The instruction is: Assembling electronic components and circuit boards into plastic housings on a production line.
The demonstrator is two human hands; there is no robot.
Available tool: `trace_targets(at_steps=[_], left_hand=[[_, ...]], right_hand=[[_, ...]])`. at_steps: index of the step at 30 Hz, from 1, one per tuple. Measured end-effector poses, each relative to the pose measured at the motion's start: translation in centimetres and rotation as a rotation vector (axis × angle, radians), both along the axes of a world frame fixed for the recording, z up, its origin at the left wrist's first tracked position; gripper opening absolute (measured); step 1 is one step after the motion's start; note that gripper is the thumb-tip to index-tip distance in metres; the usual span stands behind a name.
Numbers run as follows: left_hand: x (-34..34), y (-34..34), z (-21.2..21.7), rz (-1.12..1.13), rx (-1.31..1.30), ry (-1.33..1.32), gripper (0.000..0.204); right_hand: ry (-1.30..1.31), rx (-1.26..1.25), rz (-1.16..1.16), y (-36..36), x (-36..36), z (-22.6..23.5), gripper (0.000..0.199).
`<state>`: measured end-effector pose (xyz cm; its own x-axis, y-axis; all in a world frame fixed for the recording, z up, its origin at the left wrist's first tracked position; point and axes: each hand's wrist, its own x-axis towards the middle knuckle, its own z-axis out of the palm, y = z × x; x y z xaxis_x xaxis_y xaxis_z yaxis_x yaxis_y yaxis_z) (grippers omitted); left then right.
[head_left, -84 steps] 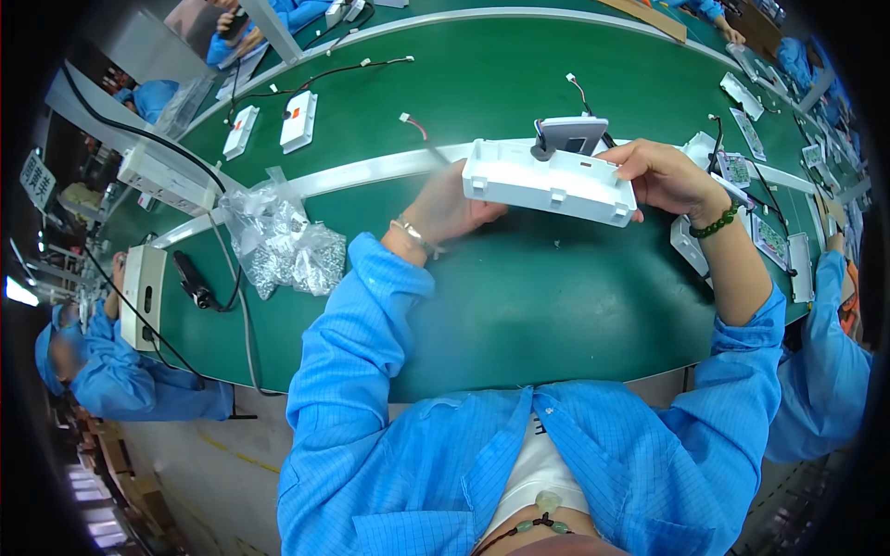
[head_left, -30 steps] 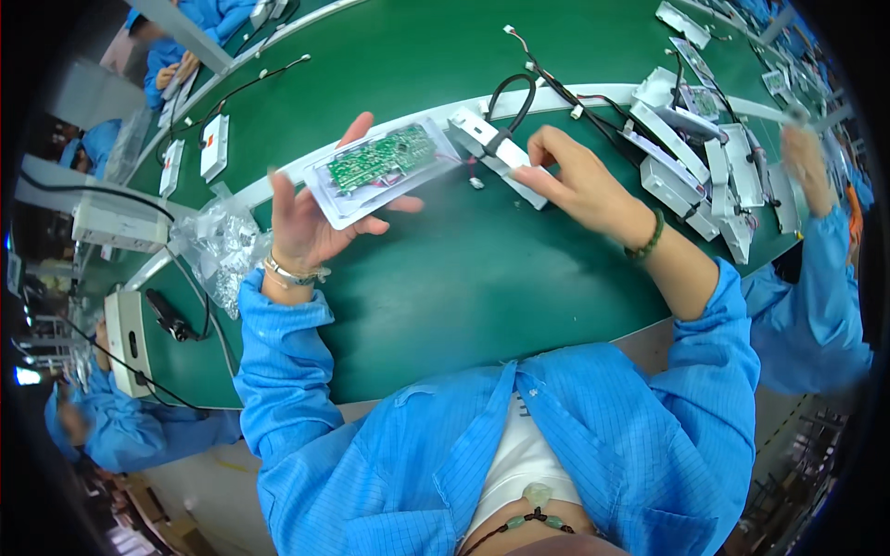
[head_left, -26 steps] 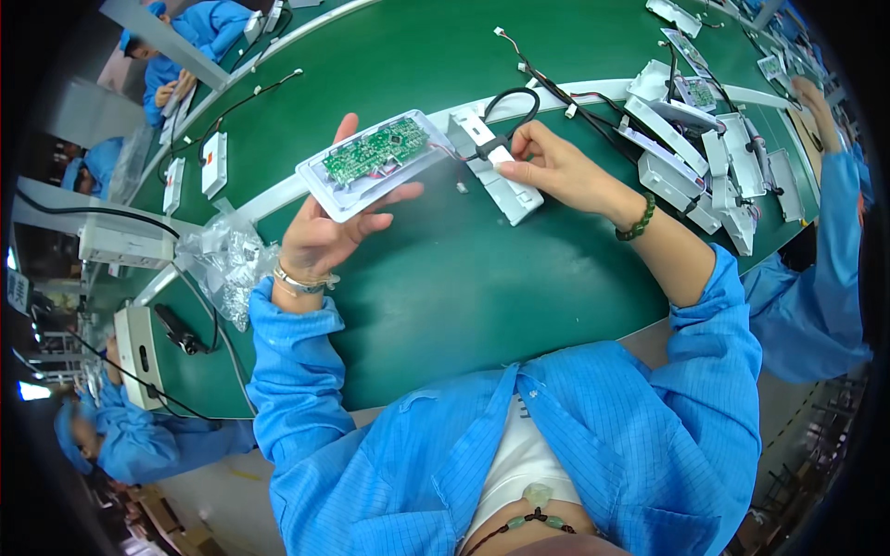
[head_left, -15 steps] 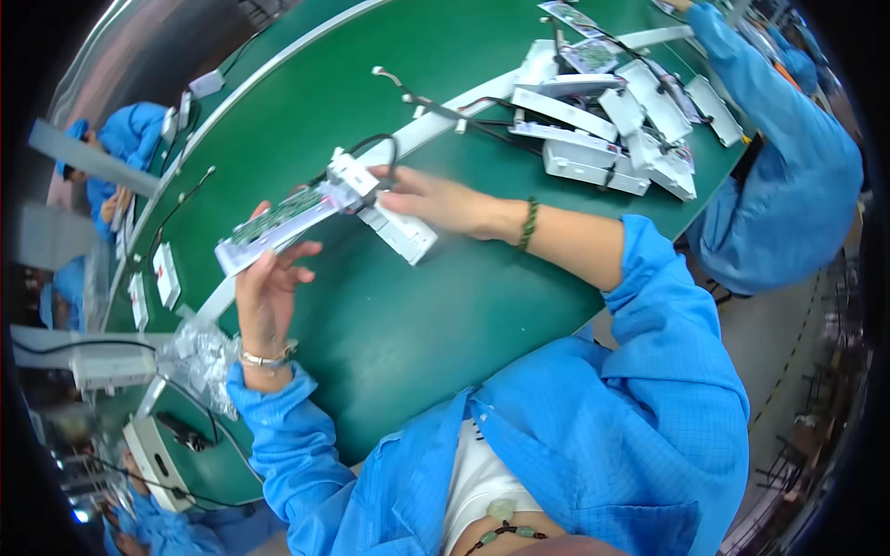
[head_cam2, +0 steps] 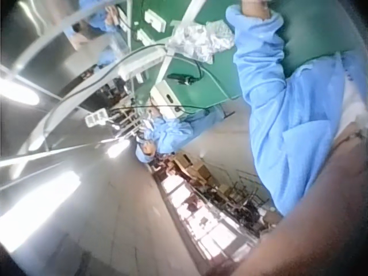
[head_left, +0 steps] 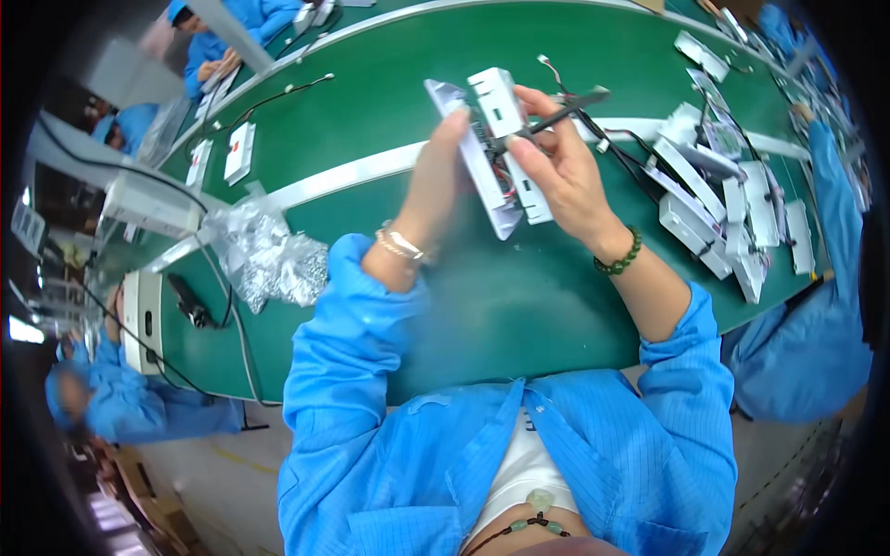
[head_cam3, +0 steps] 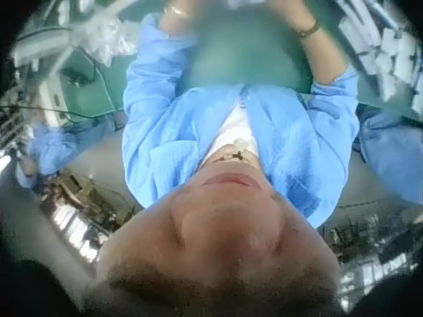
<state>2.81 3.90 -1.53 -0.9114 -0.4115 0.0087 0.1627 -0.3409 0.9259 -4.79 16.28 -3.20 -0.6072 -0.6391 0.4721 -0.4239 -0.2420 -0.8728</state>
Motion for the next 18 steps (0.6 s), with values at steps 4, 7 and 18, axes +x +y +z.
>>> trace_targets(at_steps=[4, 7, 18], left_hand=[[-0.6, -0.8, -1.5, 0.061, -0.201, 0.058, 0.051], [-0.9, -0.4, -1.6, 0.065, -0.246, 0.073, 0.053], [-1.7, 1.0, -1.4, 0.143, -0.494, 0.210, 0.064]], right_hand=[[-0.066, 0.052, 0.014, -0.3, 0.6, 1.1, 0.047], [-0.112, 0.011, 0.042, -0.5, 0.9, 1.4, 0.048], [0.230, 0.046, 0.037, -1.6, -0.3, 1.9, 0.066]])
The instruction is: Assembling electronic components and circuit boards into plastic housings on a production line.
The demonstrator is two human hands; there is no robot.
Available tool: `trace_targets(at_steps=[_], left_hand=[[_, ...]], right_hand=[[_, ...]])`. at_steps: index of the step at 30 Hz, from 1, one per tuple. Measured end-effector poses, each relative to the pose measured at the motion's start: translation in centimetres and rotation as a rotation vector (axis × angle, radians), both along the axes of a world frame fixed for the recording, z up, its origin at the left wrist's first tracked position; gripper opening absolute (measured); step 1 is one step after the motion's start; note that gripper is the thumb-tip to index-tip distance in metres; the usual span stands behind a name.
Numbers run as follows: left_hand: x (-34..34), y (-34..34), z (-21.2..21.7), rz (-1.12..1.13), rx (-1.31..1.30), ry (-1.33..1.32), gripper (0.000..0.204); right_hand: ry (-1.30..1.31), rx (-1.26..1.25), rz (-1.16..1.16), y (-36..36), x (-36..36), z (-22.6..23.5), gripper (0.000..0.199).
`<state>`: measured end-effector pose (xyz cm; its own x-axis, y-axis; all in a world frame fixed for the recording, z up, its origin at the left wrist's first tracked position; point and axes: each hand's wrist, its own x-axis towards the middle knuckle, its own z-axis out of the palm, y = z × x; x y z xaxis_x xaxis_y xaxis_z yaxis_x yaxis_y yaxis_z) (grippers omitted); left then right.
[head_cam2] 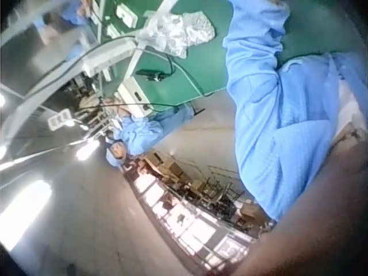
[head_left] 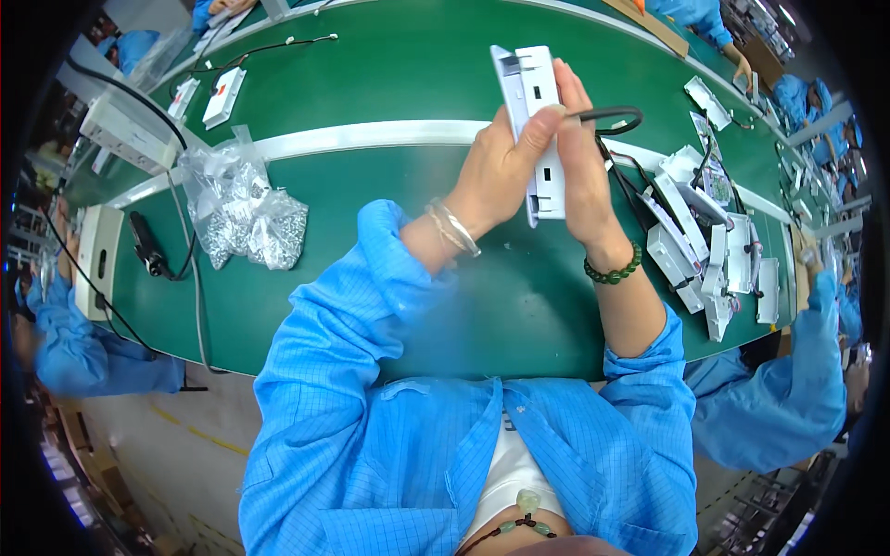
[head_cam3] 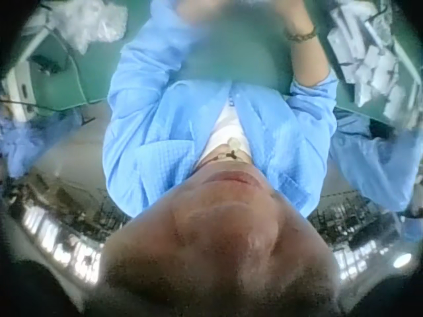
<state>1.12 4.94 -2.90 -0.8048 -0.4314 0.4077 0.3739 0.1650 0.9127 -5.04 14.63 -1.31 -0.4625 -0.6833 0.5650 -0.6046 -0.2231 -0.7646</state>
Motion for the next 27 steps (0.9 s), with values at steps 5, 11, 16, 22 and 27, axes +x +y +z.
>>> trace_targets(at_steps=[5, 11, 16, 22, 27], left_hand=[[1.1, 0.1, 0.7, -0.233, -0.156, -0.037, 0.063], [1.3, 0.3, 0.4, -0.311, -0.105, -0.045, 0.057], [2.7, 0.3, 1.4, -0.334, -0.112, -0.323, 0.050], [3.4, 2.1, 2.8, -0.434, -0.170, -0.326, 0.054], [3.7, 3.1, 2.7, -0.346, -0.187, -0.316, 0.050]], right_hand=[[0.252, 0.016, 0.037, 1.0, -0.5, -1.5, 0.085], [0.159, 0.248, 0.151, 2.3, -0.8, 0.7, 0.085], [0.044, 0.554, 0.297, 8.7, -4.8, 6.4, 0.050], [0.443, 0.061, 0.021, 1.2, -2.1, 5.8, 0.052], [0.090, 0.033, 0.070, 0.4, -0.9, 4.6, 0.051]])
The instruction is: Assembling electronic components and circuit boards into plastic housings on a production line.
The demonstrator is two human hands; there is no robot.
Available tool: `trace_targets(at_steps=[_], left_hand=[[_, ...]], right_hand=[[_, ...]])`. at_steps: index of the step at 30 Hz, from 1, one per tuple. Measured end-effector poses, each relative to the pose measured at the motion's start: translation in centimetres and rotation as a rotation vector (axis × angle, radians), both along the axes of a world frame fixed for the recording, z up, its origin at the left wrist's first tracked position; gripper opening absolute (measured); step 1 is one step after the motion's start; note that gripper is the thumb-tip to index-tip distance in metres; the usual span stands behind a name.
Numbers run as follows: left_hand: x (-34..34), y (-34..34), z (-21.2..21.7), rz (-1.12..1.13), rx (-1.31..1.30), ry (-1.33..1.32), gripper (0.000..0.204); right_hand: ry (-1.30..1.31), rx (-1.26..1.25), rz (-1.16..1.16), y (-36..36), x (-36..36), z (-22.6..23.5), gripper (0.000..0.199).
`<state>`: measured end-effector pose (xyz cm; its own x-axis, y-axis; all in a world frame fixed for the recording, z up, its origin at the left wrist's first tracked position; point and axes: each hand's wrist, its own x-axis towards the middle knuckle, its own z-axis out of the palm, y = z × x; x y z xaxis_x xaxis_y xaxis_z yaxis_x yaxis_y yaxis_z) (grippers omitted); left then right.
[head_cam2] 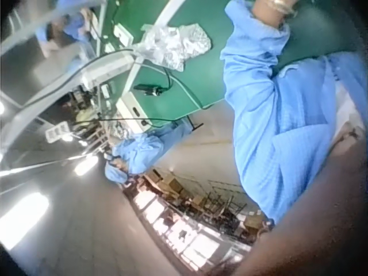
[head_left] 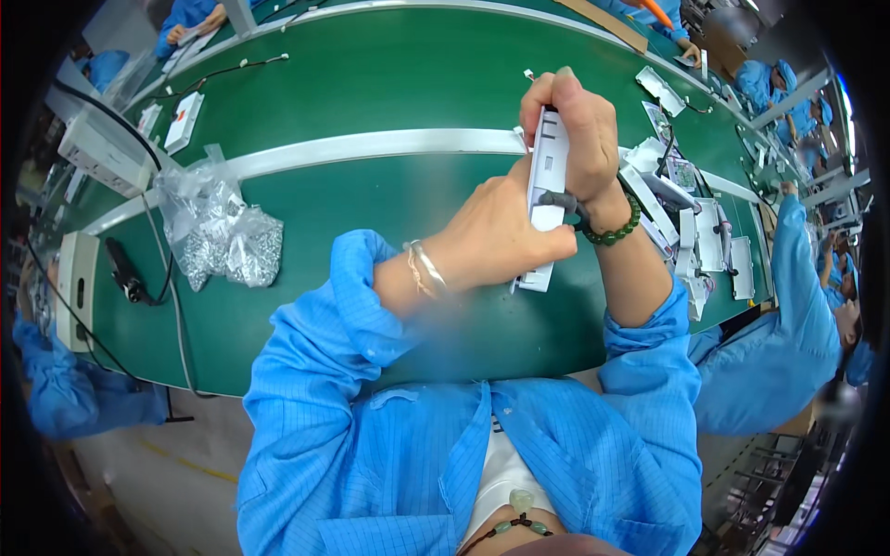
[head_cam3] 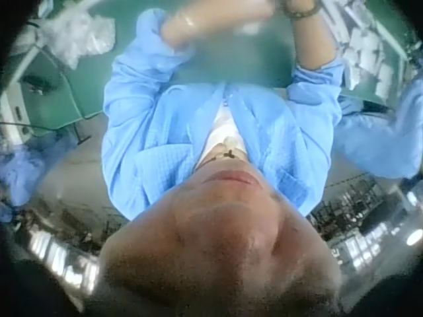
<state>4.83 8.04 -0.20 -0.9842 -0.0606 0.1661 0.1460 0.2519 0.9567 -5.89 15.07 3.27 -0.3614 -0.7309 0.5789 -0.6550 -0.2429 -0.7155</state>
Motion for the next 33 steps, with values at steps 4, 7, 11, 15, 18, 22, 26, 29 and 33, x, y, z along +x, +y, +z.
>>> trace_targets(at_steps=[4, 7, 11, 15, 18, 22, 26, 29, 33], left_hand=[[-0.5, -0.5, -0.7, 0.020, 0.064, -0.081, 0.050], [0.1, -0.5, -0.7, 0.169, -0.331, 0.211, 0.054], [-0.1, -0.5, -1.4, 0.310, -0.511, 0.196, 0.044], [-0.7, -0.5, -1.5, 0.382, -0.590, 0.243, 0.037], [-0.9, -1.5, -2.9, 0.406, -0.625, 0.216, 0.038], [-0.6, -2.3, -2.1, 0.338, -0.507, 0.314, 0.039], [-0.7, -2.1, -0.9, 0.412, -0.657, 0.459, 0.036], [-0.1, -1.4, -1.0, 0.449, -0.686, 0.511, 0.036], [0.0, -1.9, -2.2, 0.481, -0.699, 0.480, 0.034]], right_hand=[[0.099, -0.055, -0.110, -0.7, -1.4, -1.2, 0.048], [0.147, -0.201, -0.322, -0.4, -4.1, -0.7, 0.045], [0.126, -0.233, -0.340, -1.2, -3.6, 0.5, 0.046], [0.112, -0.166, -0.313, -2.8, -5.0, -0.6, 0.050], [0.154, -0.216, -0.316, -3.2, -4.8, -1.4, 0.050], [-0.022, -0.159, -0.312, -2.2, -5.6, -0.7, 0.055], [0.139, -0.199, -0.371, -1.2, -6.7, 0.4, 0.061], [0.076, -0.215, -0.311, -1.7, -5.6, 0.9, 0.062], [0.170, -0.285, -0.283, -4.2, -6.4, -1.5, 0.055]])
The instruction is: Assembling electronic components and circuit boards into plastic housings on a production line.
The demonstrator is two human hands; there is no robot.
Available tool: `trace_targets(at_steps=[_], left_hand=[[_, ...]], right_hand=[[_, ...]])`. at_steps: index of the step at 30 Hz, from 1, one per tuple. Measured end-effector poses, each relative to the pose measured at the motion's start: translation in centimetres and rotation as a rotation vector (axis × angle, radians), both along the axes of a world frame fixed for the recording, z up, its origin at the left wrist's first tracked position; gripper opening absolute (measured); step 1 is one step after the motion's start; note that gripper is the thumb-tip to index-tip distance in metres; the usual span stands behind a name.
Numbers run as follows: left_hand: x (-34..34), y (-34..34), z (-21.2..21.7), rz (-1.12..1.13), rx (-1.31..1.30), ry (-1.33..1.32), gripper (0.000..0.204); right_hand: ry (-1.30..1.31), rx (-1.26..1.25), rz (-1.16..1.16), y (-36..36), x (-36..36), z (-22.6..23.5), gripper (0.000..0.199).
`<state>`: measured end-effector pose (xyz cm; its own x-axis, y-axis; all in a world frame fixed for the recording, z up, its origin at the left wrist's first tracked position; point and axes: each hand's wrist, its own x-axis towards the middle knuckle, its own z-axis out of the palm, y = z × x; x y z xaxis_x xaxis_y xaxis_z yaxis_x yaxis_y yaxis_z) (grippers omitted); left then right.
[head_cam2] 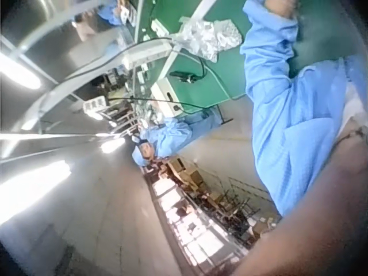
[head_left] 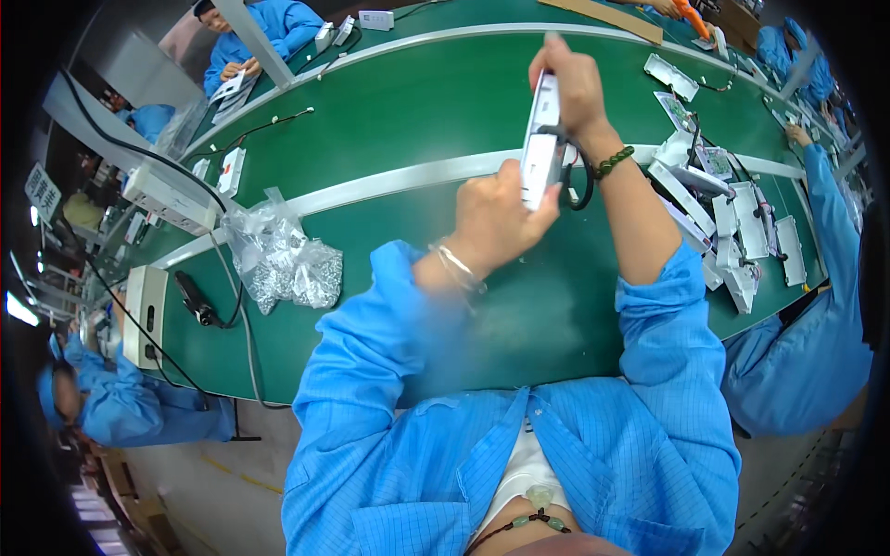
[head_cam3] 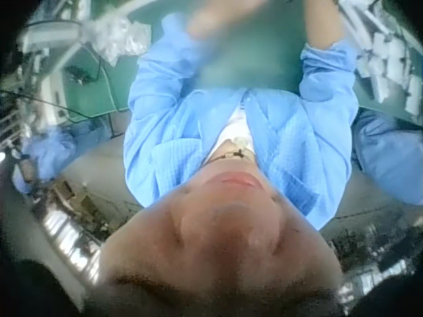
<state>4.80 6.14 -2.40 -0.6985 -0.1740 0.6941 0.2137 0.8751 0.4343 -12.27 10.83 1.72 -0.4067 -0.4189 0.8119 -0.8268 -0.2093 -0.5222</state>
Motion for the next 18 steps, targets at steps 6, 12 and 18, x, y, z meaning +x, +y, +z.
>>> trace_targets(at_steps=[6, 12, 18], left_hand=[[-3.5, -6.4, -2.0, -0.157, 0.526, -0.279, 0.041], [-4.5, -29.9, -5.5, 0.051, 1.480, 0.008, 0.056], [-5.6, -32.5, -4.5, 0.860, -0.077, -0.575, 0.077]], right_hand=[[-0.286, 0.389, -0.197, 0.4, -3.8, -0.4, 0.050], [0.052, 0.335, -0.344, 3.9, -5.2, 2.0, 0.032], [0.107, 0.933, -1.005, 15.8, -17.2, 2.1, 0.032]])
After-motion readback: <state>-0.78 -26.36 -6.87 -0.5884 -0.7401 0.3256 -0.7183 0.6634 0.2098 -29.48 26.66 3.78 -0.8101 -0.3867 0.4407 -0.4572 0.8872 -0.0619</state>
